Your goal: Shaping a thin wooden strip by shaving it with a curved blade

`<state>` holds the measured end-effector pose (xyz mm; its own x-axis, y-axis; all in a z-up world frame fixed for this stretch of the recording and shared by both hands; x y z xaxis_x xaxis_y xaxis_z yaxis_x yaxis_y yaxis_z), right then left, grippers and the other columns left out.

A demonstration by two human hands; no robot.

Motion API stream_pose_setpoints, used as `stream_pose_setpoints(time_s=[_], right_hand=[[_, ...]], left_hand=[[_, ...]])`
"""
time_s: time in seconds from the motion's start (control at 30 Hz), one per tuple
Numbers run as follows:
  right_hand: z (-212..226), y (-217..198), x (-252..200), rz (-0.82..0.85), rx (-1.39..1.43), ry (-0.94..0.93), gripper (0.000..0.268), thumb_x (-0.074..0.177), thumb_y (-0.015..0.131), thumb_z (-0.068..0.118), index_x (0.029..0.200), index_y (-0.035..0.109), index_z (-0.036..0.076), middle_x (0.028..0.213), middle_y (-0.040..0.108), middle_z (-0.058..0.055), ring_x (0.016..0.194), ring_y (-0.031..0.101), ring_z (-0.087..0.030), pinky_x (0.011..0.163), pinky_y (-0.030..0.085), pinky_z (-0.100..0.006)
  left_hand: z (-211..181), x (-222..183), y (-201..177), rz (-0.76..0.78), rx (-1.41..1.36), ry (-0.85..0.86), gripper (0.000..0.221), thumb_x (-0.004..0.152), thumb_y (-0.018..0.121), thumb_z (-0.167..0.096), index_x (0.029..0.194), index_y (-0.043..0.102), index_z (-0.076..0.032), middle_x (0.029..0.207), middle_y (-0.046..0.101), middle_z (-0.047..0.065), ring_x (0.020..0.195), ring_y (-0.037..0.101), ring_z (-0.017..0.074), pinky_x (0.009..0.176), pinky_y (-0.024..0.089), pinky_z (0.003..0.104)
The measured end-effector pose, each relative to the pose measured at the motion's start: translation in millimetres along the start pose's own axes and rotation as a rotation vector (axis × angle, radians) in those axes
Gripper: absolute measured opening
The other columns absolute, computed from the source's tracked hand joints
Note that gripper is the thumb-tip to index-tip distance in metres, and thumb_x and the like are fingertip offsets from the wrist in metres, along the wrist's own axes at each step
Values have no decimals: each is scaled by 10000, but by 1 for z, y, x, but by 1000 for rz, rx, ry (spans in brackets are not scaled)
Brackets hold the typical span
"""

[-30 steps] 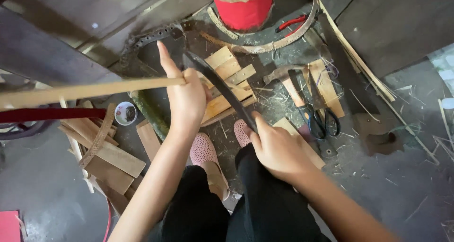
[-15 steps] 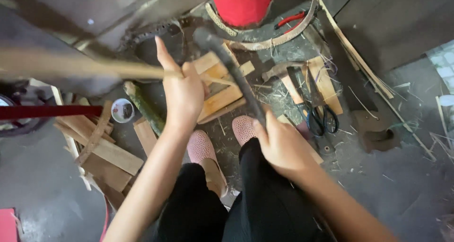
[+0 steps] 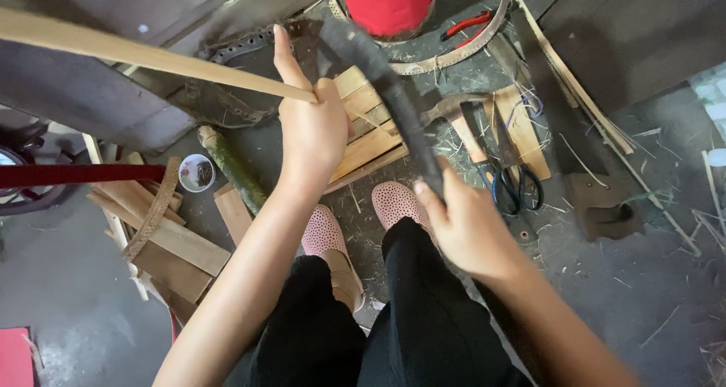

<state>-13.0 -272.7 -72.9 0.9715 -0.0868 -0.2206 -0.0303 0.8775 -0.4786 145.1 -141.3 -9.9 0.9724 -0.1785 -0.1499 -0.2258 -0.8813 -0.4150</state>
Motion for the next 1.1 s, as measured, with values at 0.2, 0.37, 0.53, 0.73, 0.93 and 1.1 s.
stream_pose_setpoints(time_s=[0.2, 0.37, 0.53, 0.73, 0.93, 1.1], right_hand=[[10, -10, -4, -49, -67, 32, 344, 1021, 518, 194, 1308, 522, 5, 551, 658, -42, 358, 615, -187, 322, 444, -348], [4, 5, -3, 22, -150, 66, 411, 1024, 491, 209, 1359, 481, -28, 647, 676, -130, 451, 636, -271, 417, 465, -403], [18, -12, -9, -47, -109, 48, 360, 998, 557, 201, 1294, 557, -3, 556, 675, -83, 355, 615, -219, 343, 439, -392], [1, 5, -4, 76, -246, 154, 483, 985, 490, 223, 1427, 472, 31, 861, 741, -276, 750, 721, -465, 695, 515, -554], [11, 1, -7, 7, -267, 103, 486, 981, 508, 221, 1431, 431, 56, 796, 669, -313, 628, 667, -495, 603, 488, -590], [16, -8, -9, -134, -266, -57, 468, 1062, 463, 260, 1407, 449, -57, 777, 746, -173, 596, 725, -360, 716, 535, -482]], left_hand=[[-4, 2, 1, 6, 5, 20, 781, 932, 335, -37, 1602, -64, -69, 1007, 722, 222, 481, 576, 123, 463, 527, 277], [-7, -2, 0, -3, 80, 49, 802, 927, 332, -29, 1604, -98, -43, 778, 705, 135, 488, 611, 147, 469, 535, 285], [3, -1, 2, -2, 89, 14, 797, 949, 353, -45, 1607, -96, -79, 829, 716, 150, 527, 642, 161, 492, 550, 302], [-9, 2, -1, -19, 30, 87, 768, 943, 336, -24, 1597, -66, -10, 946, 678, 187, 546, 526, 134, 481, 468, 290], [-16, -3, 1, -16, 35, 88, 760, 959, 311, -37, 1602, -93, -27, 716, 666, 122, 467, 554, 153, 467, 502, 290], [2, 4, -7, -61, 32, 35, 772, 954, 333, -65, 1607, -78, -40, 808, 701, 124, 494, 593, 135, 490, 526, 287]])
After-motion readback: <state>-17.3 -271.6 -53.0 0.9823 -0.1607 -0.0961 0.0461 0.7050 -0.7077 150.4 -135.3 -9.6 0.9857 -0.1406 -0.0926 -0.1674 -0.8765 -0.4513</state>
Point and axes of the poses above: each hand's wrist, its own x-axis towards the middle knuckle, its own y-axis out of the palm, z = x × y, the point moved 10 cm from there along x, towards the middle knuckle
